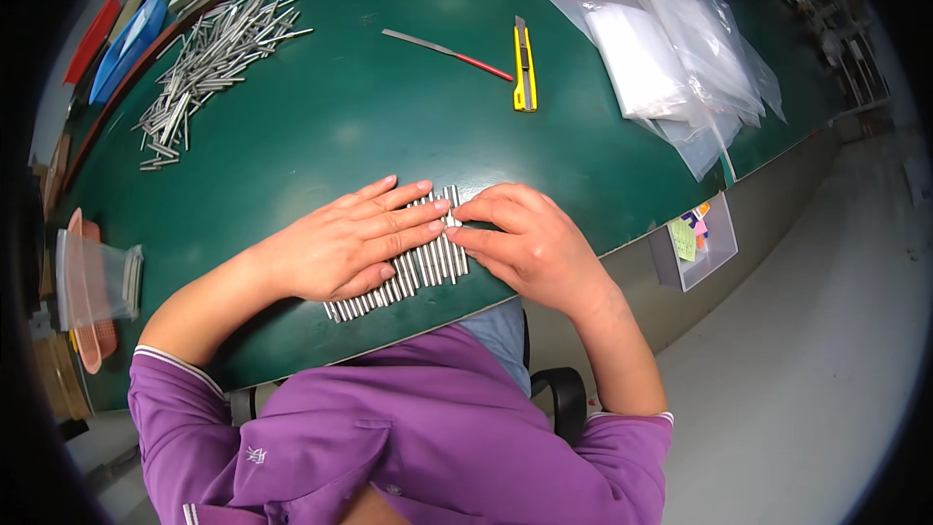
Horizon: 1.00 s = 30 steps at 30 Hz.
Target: The person organizes a pile of small metal rods on a green workbench, aligning them into neat rows. They then gather the aligned rods and place them into a clear plastic bag. The person repeats this process with another batch of rods, using a yellow utility knife to assist in the alignment.
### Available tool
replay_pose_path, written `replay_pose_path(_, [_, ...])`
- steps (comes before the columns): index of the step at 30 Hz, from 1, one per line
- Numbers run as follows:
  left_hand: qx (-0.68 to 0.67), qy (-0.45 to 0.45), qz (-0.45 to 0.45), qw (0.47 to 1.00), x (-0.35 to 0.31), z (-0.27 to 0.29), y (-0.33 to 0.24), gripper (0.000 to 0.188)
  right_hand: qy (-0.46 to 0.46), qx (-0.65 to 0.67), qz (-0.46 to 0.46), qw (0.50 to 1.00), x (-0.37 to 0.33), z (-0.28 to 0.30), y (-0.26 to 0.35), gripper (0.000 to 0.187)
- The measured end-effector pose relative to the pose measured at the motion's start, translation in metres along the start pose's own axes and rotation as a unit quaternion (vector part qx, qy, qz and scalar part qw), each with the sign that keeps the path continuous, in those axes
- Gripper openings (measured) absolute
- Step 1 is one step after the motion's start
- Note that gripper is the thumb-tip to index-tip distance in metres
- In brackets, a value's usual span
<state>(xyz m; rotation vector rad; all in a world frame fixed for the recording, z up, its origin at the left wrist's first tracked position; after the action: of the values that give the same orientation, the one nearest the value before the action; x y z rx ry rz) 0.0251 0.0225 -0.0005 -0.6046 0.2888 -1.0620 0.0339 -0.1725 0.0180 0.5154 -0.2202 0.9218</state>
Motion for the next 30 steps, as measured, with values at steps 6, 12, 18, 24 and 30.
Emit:
replay_pose_path(6, [-0.028,-0.018,-0.010,0.999,-0.015,0.005,0.002,0.074,0.008,0.003,0.007,1.000,0.009,-0.006,0.009,0.029])
replay_pose_path(12, [-0.023,-0.024,-0.010,0.999,-0.029,0.006,0.004,0.076,0.040,0.014,0.031,0.999,0.019,-0.011,0.017,0.030])
replay_pose_path(18, [-0.027,-0.036,0.001,0.999,-0.043,0.007,0.004,0.077,0.053,0.023,0.051,0.997,0.030,-0.017,0.026,0.031])
replay_pose_path(24, [-0.019,-0.042,0.004,0.999,-0.056,0.005,0.006,0.076,0.060,0.020,0.056,0.996,0.036,-0.023,0.034,0.030])
replay_pose_path(30, [-0.011,-0.036,0.009,0.999,-0.069,0.006,0.005,0.075,0.057,0.024,0.072,0.995,0.043,-0.030,0.042,0.030])
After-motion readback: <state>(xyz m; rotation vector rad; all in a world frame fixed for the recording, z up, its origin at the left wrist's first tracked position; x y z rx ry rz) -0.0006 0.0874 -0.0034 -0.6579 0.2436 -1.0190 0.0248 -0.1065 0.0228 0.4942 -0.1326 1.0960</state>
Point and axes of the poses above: each hand's wrist, its own x-axis towards the middle knuckle, its own z-axis out of the back of the hand, y = z × x, the point moved 5 cm from there along x, towards the middle knuckle, and after that the axes turned 8 degrees about -x, right-handed, at the moved point
